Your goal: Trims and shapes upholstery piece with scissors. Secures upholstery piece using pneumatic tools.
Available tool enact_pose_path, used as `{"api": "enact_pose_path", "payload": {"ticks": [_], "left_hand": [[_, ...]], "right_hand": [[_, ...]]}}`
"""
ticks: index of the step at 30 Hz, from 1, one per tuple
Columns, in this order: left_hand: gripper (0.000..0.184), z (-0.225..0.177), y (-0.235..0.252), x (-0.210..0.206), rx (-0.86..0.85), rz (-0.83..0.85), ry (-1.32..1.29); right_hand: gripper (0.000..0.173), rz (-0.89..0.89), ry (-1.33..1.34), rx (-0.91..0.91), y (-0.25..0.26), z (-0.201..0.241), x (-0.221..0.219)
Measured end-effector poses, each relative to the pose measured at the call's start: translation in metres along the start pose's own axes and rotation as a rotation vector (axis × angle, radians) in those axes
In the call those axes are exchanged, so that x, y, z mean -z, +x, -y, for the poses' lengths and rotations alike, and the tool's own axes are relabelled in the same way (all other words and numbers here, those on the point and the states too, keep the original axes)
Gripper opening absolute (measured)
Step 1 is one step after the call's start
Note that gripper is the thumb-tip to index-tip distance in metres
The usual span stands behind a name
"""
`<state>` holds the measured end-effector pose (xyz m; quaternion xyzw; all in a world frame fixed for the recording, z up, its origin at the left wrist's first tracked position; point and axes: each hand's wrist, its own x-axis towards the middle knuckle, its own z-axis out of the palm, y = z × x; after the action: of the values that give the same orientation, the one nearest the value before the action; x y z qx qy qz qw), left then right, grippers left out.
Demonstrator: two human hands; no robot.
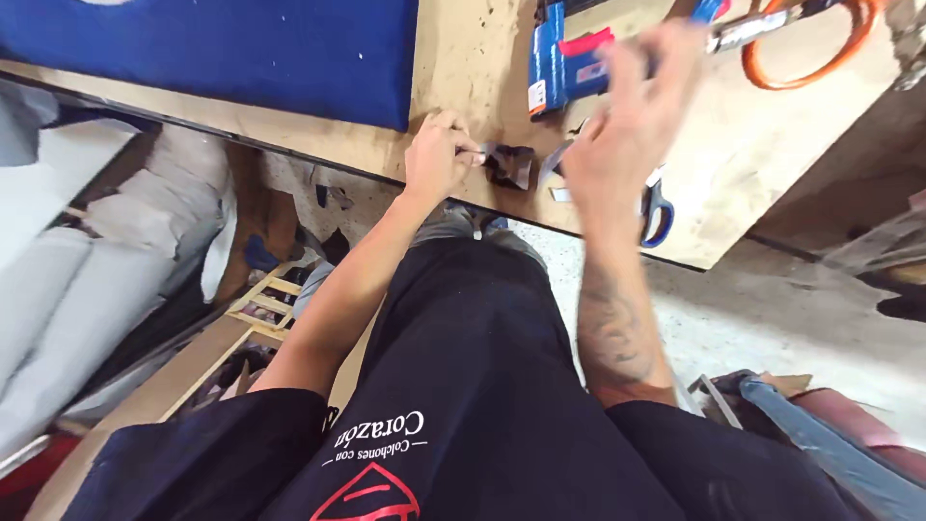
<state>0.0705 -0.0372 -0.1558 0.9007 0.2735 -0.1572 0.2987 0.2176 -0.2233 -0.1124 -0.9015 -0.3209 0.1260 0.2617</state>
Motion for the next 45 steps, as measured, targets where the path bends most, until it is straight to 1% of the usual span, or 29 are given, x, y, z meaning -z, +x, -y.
{"api": "enact_pose_path", "payload": {"ticks": [2, 3, 4, 5, 8, 10, 12, 13, 15, 16, 18, 20, 21, 22, 25, 28, 34, 39, 45], "left_hand": [[0.019, -0.001, 0.002, 0.004, 0.029, 0.065, 0.009], [0.02, -0.002, 0.007, 0.007, 0.027, 0.084, 0.02], [0.02, -0.002, 0.01, 0.009, 0.013, 0.084, 0.036], [0.02, 0.001, 0.012, 0.01, -0.011, 0.076, 0.058], [0.023, 0.005, 0.015, 0.011, -0.068, 0.076, 0.126], [0.024, 0.004, 0.011, 0.012, -0.067, 0.097, 0.137], [0.024, 0.008, 0.017, 0.013, -0.09, 0.049, 0.112], [0.024, 0.013, 0.013, 0.011, -0.105, 0.03, 0.088], [0.026, 0.021, 0.009, 0.007, -0.147, -0.011, 0.013], [0.027, 0.025, 0.014, 0.007, -0.184, -0.038, -0.026], [0.024, 0.036, 0.018, 0.006, -0.285, -0.035, -0.039], [0.026, 0.043, 0.019, 0.005, -0.34, -0.008, -0.035], [0.027, 0.046, 0.022, 0.003, -0.369, -0.01, -0.044], [0.029, 0.049, 0.024, 0.0, -0.412, -0.021, -0.056], [0.029, 0.056, 0.031, -0.011, -0.518, -0.084, -0.084], [0.03, 0.059, 0.03, -0.016, -0.568, -0.102, -0.069], [0.028, 0.062, 0.033, -0.019, -0.62, -0.117, -0.051], [0.026, 0.063, 0.032, -0.018, -0.642, -0.112, -0.085], [0.025, 0.063, 0.033, -0.019, -0.641, -0.117, -0.117]], "right_hand": [[0.069, 0.185, -0.15, 0.028, 0.026, -0.028, 0.018], [0.077, 0.29, -0.196, 0.055, 0.04, -0.039, 0.019], [0.081, 0.361, -0.233, 0.085, 0.052, -0.046, 0.018], [0.078, 0.393, -0.264, 0.122, 0.061, -0.05, 0.015], [0.062, 0.447, -0.301, 0.179, 0.081, -0.052, 0.012], [0.065, 0.472, -0.363, 0.162, 0.073, -0.034, 0.023], [0.068, 0.445, -0.476, 0.077, 0.056, 0.005, 0.042], [0.068, 0.444, -0.481, -0.01, 0.034, 0.023, 0.047], [0.069, 0.416, -0.412, -0.174, -0.015, 0.044, 0.053], [0.064, 0.377, -0.345, -0.231, -0.038, 0.05, 0.051], [0.049, 0.264, -0.19, -0.29, -0.084, 0.06, 0.032], [0.035, 0.108, -0.022, -0.318, -0.121, 0.075, 0.004], [0.032, 0.043, 0.049, -0.36, -0.131, 0.082, -0.011], [0.032, -0.006, 0.101, -0.412, -0.139, 0.09, -0.025], [0.031, -0.07, 0.131, -0.487, -0.142, 0.102, -0.055], [0.029, -0.092, 0.127, -0.522, -0.145, 0.113, -0.07], [0.029, -0.137, 0.103, -0.537, -0.138, 0.121, -0.08], [0.028, -0.129, 0.082, -0.568, -0.13, 0.124, -0.084], [0.026, -0.049, 0.041, -0.609, -0.124, 0.131, -0.083]]}}
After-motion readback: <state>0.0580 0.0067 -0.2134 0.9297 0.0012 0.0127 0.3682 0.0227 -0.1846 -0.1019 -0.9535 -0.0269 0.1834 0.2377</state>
